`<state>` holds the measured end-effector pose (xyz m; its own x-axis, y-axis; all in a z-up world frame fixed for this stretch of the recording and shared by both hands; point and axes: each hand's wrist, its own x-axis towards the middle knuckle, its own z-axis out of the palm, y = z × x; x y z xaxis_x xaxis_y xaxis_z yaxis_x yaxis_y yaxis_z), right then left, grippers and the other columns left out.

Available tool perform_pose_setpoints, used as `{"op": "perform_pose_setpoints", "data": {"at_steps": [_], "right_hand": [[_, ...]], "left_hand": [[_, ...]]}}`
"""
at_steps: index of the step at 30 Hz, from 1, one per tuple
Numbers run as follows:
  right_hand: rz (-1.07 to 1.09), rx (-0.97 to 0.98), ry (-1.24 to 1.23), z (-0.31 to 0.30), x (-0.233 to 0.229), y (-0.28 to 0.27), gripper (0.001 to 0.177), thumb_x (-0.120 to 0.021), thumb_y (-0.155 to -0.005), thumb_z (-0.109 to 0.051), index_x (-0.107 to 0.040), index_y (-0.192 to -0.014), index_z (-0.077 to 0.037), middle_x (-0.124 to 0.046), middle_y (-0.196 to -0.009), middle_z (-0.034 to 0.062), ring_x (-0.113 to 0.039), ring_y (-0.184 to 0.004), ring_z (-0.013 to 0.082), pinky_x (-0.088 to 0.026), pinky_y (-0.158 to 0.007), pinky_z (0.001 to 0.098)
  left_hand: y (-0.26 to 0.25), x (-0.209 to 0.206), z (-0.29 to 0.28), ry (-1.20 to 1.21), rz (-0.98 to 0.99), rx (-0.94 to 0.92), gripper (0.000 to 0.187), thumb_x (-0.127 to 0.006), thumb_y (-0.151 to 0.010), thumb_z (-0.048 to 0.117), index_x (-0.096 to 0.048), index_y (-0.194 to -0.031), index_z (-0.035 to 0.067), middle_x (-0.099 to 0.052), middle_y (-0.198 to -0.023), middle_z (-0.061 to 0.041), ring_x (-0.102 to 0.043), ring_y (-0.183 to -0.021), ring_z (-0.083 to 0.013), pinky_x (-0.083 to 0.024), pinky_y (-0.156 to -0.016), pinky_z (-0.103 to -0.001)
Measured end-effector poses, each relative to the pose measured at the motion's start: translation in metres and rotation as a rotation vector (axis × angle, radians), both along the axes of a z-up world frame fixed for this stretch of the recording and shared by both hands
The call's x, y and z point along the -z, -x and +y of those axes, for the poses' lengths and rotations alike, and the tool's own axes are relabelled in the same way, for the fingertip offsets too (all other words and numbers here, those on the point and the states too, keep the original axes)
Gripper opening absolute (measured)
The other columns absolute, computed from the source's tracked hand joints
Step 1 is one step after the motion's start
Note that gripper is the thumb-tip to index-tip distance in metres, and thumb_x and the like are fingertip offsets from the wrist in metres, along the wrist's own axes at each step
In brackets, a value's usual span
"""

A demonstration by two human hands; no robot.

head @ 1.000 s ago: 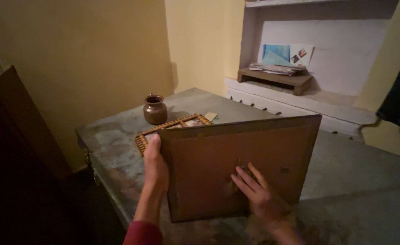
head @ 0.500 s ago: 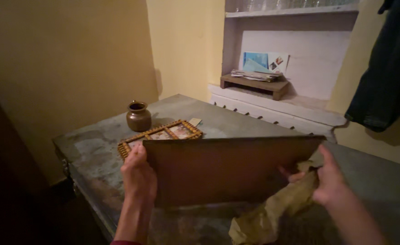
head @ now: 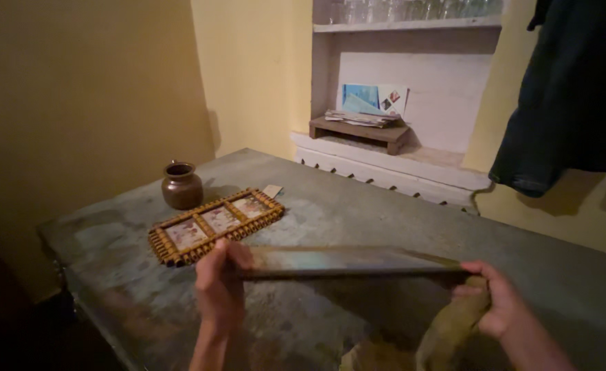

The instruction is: The person wipes a recessed wall shelf with a cloth, then cleans a framed portrait and a bamboo photo frame on a countertop. The person places the portrait back on the shelf and continues wiping the bamboo frame.

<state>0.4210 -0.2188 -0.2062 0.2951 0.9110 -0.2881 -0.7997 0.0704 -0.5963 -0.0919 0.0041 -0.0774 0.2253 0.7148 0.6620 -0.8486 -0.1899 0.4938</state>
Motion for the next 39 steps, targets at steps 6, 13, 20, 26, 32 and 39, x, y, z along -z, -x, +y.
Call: {"op": "perform_pose_setpoints", "data": {"at_steps": [6, 13, 20, 26, 32, 39], "right_hand": [[-0.053, 0.294, 0.241, 0.002, -0.003, 0.060, 0.019, -0.069, -0.079, -0.025, -0.056, -0.086, -0.014, -0.049, -0.062, -0.0004, -0.050, -0.057, 0.0191, -0.047, -0.058, 0.0362], [-0.090, 0.291, 0.340, 0.015, 0.003, 0.099, 0.018, -0.061, -0.079, -0.022, -0.059, -0.092, -0.010, -0.059, -0.069, 0.0038, -0.056, -0.062, 0.0218, -0.050, -0.066, 0.0390], [0.028, 0.092, 0.193, 0.035, 0.061, 0.063, 0.019, -0.072, -0.078, -0.021, -0.053, -0.083, -0.019, -0.044, -0.057, -0.0079, -0.046, -0.050, 0.0090, -0.043, -0.052, 0.0271], [-0.155, 0.154, 0.483, 0.035, 0.056, 0.063, 0.027, -0.072, -0.084, -0.028, -0.058, -0.099, -0.011, -0.060, -0.072, 0.0079, -0.060, -0.066, 0.0258, -0.053, -0.067, 0.0431], [-0.176, 0.013, 0.543, 0.013, 0.018, 0.086, 0.039, -0.061, -0.090, -0.029, -0.066, -0.114, 0.002, -0.077, -0.109, 0.0197, -0.073, -0.094, 0.0336, -0.060, -0.088, 0.0492], [-0.712, -0.046, 0.552, -0.001, -0.019, 0.079, 0.035, -0.068, -0.092, -0.030, -0.078, -0.109, -0.001, -0.070, -0.084, 0.0072, -0.060, -0.071, 0.0178, -0.049, -0.064, 0.0333]], "left_hand": [[-0.001, 0.072, 0.034, 0.736, 0.521, 0.117, 0.030, -0.051, -0.098, 0.027, -0.063, -0.111, 0.004, -0.069, -0.091, -0.010, -0.062, -0.079, -0.0236, -0.049, -0.066, -0.039], [-0.016, 0.176, 0.075, 0.670, 0.801, -0.070, 0.039, -0.060, -0.092, 0.002, -0.065, -0.130, -0.003, -0.072, -0.100, -0.018, -0.064, -0.077, -0.0252, -0.052, -0.067, -0.041], [-0.019, 0.208, 0.076, 0.832, 0.750, -0.152, 0.051, -0.056, -0.092, -0.004, -0.053, -0.143, -0.001, -0.073, -0.111, -0.021, -0.069, -0.089, -0.0295, -0.057, -0.076, -0.042], [-0.030, 0.219, 0.075, 0.815, 0.747, -0.231, 0.053, -0.057, -0.091, -0.005, -0.054, -0.144, -0.004, -0.073, -0.115, -0.020, -0.071, -0.094, -0.0275, -0.058, -0.080, -0.039], [-0.038, 0.205, 0.080, 0.751, 0.843, -0.402, 0.050, -0.062, -0.086, -0.001, -0.061, -0.136, -0.001, -0.074, -0.115, -0.020, -0.071, -0.098, -0.0307, -0.055, -0.085, -0.041], [-0.029, 0.190, 0.063, 0.445, 1.275, -0.738, 0.049, -0.071, -0.080, 0.020, -0.068, -0.127, 0.005, -0.074, -0.114, -0.024, -0.071, -0.108, -0.0394, -0.052, -0.096, -0.047]]}}
